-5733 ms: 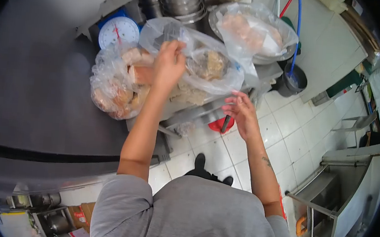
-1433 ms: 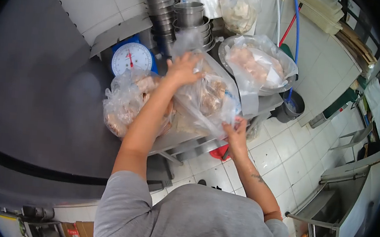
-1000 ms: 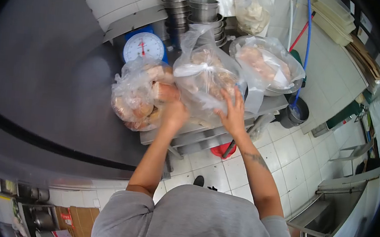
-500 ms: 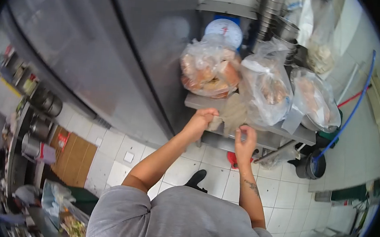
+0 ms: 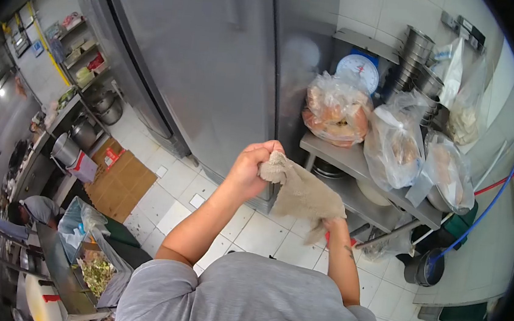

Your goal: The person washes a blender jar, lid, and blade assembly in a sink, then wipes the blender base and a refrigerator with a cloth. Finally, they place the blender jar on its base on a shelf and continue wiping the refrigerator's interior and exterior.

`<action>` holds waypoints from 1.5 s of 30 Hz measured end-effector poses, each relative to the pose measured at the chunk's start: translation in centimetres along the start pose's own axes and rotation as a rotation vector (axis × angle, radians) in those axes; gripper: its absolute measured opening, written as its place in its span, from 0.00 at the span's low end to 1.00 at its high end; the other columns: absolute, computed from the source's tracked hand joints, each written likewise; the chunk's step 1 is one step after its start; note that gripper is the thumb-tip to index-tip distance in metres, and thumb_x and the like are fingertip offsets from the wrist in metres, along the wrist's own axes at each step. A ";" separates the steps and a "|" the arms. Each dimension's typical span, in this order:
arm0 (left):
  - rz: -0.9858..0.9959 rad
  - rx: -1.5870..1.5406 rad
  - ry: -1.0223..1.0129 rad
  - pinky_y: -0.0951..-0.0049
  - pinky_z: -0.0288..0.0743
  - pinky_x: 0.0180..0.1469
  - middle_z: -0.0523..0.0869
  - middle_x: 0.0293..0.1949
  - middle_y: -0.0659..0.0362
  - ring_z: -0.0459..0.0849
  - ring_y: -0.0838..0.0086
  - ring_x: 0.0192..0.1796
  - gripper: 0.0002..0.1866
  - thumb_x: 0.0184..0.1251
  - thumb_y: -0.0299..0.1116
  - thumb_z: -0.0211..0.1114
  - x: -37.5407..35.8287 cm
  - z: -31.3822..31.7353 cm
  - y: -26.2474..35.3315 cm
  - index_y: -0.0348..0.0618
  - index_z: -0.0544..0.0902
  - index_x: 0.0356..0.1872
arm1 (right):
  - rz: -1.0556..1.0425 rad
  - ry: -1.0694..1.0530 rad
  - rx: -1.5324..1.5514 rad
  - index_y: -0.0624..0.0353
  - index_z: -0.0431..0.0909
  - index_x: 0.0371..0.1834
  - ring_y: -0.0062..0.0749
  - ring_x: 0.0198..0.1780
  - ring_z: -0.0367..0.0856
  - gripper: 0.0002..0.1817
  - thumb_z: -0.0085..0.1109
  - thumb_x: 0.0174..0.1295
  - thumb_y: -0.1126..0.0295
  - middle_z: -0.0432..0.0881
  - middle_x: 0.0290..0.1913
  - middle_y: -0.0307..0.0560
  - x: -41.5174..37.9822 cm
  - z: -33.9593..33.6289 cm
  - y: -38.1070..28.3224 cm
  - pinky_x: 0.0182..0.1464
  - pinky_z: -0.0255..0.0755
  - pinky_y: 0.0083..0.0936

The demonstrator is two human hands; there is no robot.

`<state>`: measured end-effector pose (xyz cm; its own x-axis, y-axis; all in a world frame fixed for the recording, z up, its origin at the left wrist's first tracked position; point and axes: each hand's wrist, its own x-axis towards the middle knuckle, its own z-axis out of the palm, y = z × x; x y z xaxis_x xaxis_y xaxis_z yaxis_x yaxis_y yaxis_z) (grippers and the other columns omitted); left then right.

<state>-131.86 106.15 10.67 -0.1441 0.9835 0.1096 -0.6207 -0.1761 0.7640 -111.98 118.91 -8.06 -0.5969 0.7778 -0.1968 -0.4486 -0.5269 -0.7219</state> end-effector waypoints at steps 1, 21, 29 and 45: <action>-0.011 0.016 -0.002 0.74 0.69 0.35 0.75 0.24 0.57 0.73 0.72 0.29 0.06 0.45 0.23 0.46 -0.4 -0.5 0.6 0.37 0.72 0.24 | 0.032 -0.053 0.068 0.59 0.73 0.51 0.35 0.52 0.76 0.18 0.47 0.61 0.61 0.77 0.52 0.45 -0.5 0.1 0.4 0.56 0.68 0.36; 0.026 1.738 -0.061 0.61 0.72 0.38 0.78 0.32 0.48 0.78 0.54 0.34 0.08 0.59 0.27 0.54 -6.1 -19.1 6.4 0.39 0.74 0.39 | -1.488 0.432 -1.222 0.64 0.77 0.39 0.54 0.49 0.71 0.19 0.56 0.52 0.58 0.77 0.45 0.58 11.4 37.0 -9.4 0.53 0.63 0.42; -0.367 1.814 -0.378 0.54 0.74 0.35 0.79 0.33 0.46 0.80 0.50 0.34 0.06 0.60 0.29 0.51 -10.3 -26.4 -1.3 0.38 0.73 0.33 | -0.859 0.384 -1.049 0.66 0.68 0.47 0.54 0.52 0.68 0.24 0.61 0.48 0.65 0.70 0.50 0.61 13.7 10.8 17.4 0.53 0.63 0.44; -0.174 1.847 -0.212 0.54 0.74 0.36 0.79 0.33 0.47 0.80 0.52 0.34 0.07 0.58 0.30 0.52 -10.2 -22.8 -1.6 0.38 0.73 0.33 | -1.446 0.213 -1.166 0.62 0.68 0.50 0.44 0.57 0.64 0.21 0.53 0.55 0.64 0.65 0.56 0.57 13.2 39.9 -15.4 0.57 0.57 0.42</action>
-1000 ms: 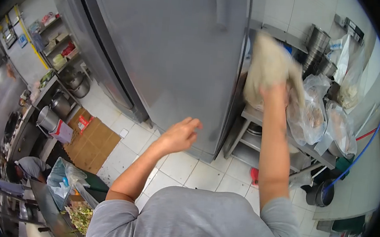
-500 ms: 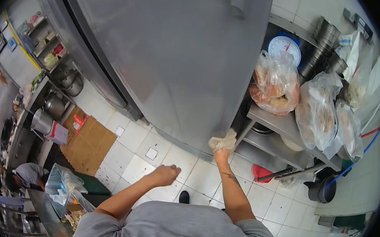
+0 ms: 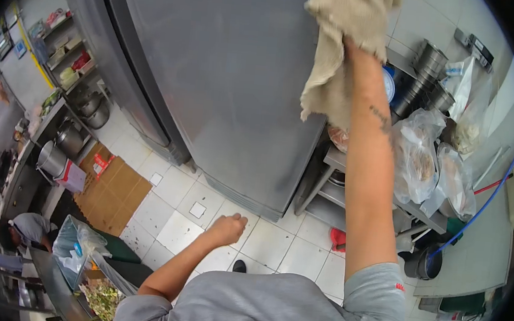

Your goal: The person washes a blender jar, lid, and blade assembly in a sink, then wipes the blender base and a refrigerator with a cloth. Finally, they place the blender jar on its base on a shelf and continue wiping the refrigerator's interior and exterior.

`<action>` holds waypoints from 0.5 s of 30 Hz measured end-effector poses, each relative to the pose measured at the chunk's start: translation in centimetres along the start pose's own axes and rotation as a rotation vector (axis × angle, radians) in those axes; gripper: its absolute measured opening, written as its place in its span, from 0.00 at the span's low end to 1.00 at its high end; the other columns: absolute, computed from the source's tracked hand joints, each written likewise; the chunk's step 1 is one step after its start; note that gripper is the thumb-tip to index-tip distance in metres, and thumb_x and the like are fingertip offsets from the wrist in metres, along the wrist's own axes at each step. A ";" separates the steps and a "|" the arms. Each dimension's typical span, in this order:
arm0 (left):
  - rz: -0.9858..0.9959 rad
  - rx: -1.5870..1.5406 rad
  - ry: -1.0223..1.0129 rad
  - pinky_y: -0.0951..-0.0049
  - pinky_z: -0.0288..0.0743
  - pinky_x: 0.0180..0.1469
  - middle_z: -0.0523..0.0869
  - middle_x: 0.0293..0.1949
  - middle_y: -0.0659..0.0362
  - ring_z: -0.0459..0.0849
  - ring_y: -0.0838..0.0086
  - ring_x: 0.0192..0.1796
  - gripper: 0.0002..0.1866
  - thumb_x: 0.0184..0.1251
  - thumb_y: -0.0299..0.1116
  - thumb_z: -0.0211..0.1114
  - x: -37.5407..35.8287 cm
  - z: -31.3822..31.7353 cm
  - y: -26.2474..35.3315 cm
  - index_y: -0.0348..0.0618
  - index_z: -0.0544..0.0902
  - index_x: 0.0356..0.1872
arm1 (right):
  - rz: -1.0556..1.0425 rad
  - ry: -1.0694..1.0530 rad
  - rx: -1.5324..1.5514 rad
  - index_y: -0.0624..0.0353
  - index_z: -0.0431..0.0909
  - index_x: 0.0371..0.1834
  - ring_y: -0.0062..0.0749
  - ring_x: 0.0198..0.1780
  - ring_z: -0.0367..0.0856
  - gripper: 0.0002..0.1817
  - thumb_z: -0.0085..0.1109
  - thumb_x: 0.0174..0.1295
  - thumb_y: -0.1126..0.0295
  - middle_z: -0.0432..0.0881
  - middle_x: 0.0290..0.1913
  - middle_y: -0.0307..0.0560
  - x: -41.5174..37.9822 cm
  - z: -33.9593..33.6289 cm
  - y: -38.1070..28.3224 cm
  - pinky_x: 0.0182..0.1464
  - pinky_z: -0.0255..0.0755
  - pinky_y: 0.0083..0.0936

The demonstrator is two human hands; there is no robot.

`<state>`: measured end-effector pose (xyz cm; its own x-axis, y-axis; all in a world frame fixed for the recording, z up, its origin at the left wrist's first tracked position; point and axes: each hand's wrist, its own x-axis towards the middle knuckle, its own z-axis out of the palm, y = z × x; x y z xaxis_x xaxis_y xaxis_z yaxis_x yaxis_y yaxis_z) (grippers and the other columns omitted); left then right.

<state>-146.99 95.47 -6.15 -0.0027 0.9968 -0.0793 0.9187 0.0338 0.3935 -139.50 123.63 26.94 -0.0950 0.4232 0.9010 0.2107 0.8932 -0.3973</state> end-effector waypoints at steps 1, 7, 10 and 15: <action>0.003 -0.005 -0.023 0.54 0.74 0.36 0.79 0.33 0.47 0.80 0.52 0.34 0.07 0.58 0.30 0.52 -0.1 1.3 0.3 0.38 0.73 0.34 | -0.006 -0.003 0.005 0.62 0.68 0.51 0.44 0.58 0.63 0.21 0.53 0.55 0.64 0.65 0.56 0.56 0.7 0.3 0.0 0.58 0.56 0.43; -0.023 -0.100 -0.187 0.55 0.75 0.36 0.79 0.34 0.47 0.81 0.52 0.35 0.07 0.58 0.29 0.52 -2.3 5.0 4.0 0.38 0.74 0.34 | -0.104 0.008 -0.159 0.59 0.67 0.54 0.41 0.60 0.62 0.22 0.52 0.56 0.64 0.64 0.59 0.53 -15.2 0.8 3.4 0.60 0.53 0.45; -0.085 -0.040 -0.227 0.53 0.75 0.37 0.79 0.35 0.47 0.81 0.51 0.35 0.08 0.60 0.31 0.51 -2.2 4.7 5.3 0.39 0.75 0.34 | 0.054 -0.197 -0.153 0.58 0.66 0.56 0.39 0.62 0.61 0.23 0.51 0.56 0.64 0.64 0.60 0.52 -27.5 -0.4 6.2 0.61 0.52 0.46; -0.512 -0.552 -0.008 0.62 0.73 0.40 0.80 0.45 0.48 0.81 0.59 0.40 0.23 0.69 0.49 0.45 -0.2 3.2 7.2 0.38 0.76 0.45 | 0.204 -0.526 -0.070 0.56 0.65 0.58 0.37 0.64 0.60 0.24 0.49 0.57 0.65 0.63 0.63 0.49 -33.5 -4.6 7.4 0.64 0.49 0.48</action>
<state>-139.10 95.31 -6.22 -0.3713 0.8465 -0.3816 0.4716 0.5260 0.7078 -130.26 115.34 -5.42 -0.5136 0.6208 0.5923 0.3381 0.7808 -0.5253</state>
